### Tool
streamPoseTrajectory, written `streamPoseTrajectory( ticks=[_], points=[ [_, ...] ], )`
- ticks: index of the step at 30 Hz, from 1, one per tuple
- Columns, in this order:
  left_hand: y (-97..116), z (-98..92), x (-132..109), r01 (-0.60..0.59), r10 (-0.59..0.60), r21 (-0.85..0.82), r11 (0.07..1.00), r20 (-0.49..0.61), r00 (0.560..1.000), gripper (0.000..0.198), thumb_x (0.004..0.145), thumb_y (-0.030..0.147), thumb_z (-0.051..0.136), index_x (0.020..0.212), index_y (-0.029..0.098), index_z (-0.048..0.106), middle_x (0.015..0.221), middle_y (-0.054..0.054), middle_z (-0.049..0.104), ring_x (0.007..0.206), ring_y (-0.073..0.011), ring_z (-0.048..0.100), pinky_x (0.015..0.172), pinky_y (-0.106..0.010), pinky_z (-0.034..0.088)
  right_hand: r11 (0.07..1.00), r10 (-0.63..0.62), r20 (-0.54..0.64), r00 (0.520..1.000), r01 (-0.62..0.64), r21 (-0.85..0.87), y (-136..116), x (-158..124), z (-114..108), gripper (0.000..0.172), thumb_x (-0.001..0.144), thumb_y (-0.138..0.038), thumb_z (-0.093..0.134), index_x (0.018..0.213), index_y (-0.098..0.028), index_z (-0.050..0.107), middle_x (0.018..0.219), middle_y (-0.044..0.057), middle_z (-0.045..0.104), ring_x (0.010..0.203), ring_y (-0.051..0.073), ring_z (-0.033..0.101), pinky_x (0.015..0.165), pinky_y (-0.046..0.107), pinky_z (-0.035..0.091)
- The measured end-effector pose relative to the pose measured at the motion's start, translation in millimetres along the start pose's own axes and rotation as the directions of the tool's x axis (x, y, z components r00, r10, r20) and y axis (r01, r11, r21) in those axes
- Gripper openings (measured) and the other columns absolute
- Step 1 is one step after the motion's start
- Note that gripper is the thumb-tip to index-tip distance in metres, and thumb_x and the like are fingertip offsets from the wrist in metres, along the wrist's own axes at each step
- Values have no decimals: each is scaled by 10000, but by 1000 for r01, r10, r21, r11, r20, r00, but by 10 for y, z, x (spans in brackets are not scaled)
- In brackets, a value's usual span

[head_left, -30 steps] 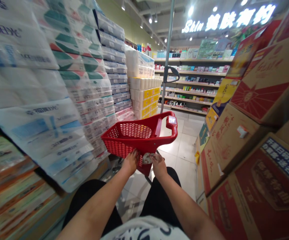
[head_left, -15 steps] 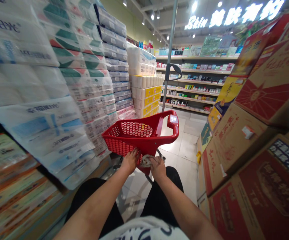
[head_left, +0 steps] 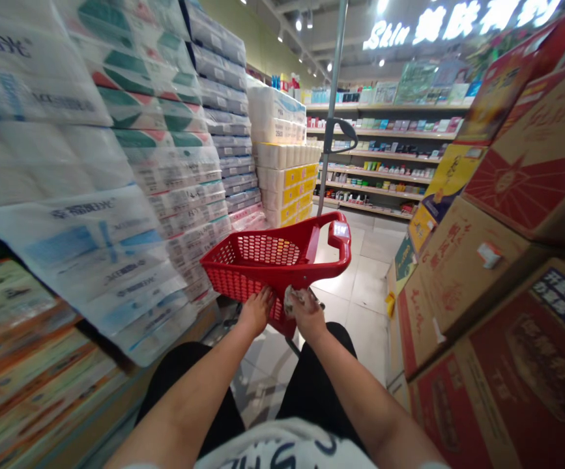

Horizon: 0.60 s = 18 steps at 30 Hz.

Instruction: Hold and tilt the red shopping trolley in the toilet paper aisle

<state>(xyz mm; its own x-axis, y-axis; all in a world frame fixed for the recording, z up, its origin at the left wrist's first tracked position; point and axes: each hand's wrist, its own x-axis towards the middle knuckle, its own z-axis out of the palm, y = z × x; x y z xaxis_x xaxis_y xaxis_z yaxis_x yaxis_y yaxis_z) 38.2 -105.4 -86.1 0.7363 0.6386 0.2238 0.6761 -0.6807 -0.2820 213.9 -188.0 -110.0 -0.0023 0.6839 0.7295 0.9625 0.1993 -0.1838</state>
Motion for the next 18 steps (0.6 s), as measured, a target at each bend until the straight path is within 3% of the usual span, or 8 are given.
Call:
streamPoseTrajectory(
  ticks=[5, 10, 13, 18],
  points=[
    [40, -38, 26, 4, -4, 28, 1000, 22, 1000, 498, 896, 173, 340, 1373, 119, 470, 1472, -168, 403, 1371, -263, 344, 1001, -413, 366, 979, -166, 162, 973, 183, -91, 32, -156, 77, 545, 839, -69, 465, 1374, -174, 469, 1383, 132, 493, 1029, 230, 560, 853, 370, 490],
    [46, -20, 23, 13, -14, 17, 1000, 16, 1000, 521, 881, 159, 349, 1389, 97, 447, 1475, -175, 396, 1376, -273, 335, 1007, -428, 363, 970, -213, 266, 940, 236, -58, 75, -81, 36, 359, 866, -100, 508, 1175, -236, 628, 1105, 65, 665, 878, 196, 584, 760, 317, 492],
    [41, -7, 25, 10, -10, 10, 1000, 12, 1000, 509, 881, 160, 351, 1373, 107, 470, 1468, -166, 410, 1376, -273, 338, 1011, -421, 364, 985, -155, 159, 975, 165, -54, 25, 75, -52, 260, 871, -129, 535, 1058, -240, 677, 943, 38, 676, 845, 189, 573, 744, 291, 485],
    [46, -62, 49, 19, -19, -17, 1000, 17, 1000, 495, 865, 143, 373, 1340, 116, 508, 1453, -174, 427, 1364, -283, 358, 983, -417, 390, 995, -82, -73, 994, 77, -69, -62, 331, -321, 240, 896, -164, 515, 1026, -267, 688, 995, 34, 627, 899, 193, 535, 810, 311, 466]
  ],
)
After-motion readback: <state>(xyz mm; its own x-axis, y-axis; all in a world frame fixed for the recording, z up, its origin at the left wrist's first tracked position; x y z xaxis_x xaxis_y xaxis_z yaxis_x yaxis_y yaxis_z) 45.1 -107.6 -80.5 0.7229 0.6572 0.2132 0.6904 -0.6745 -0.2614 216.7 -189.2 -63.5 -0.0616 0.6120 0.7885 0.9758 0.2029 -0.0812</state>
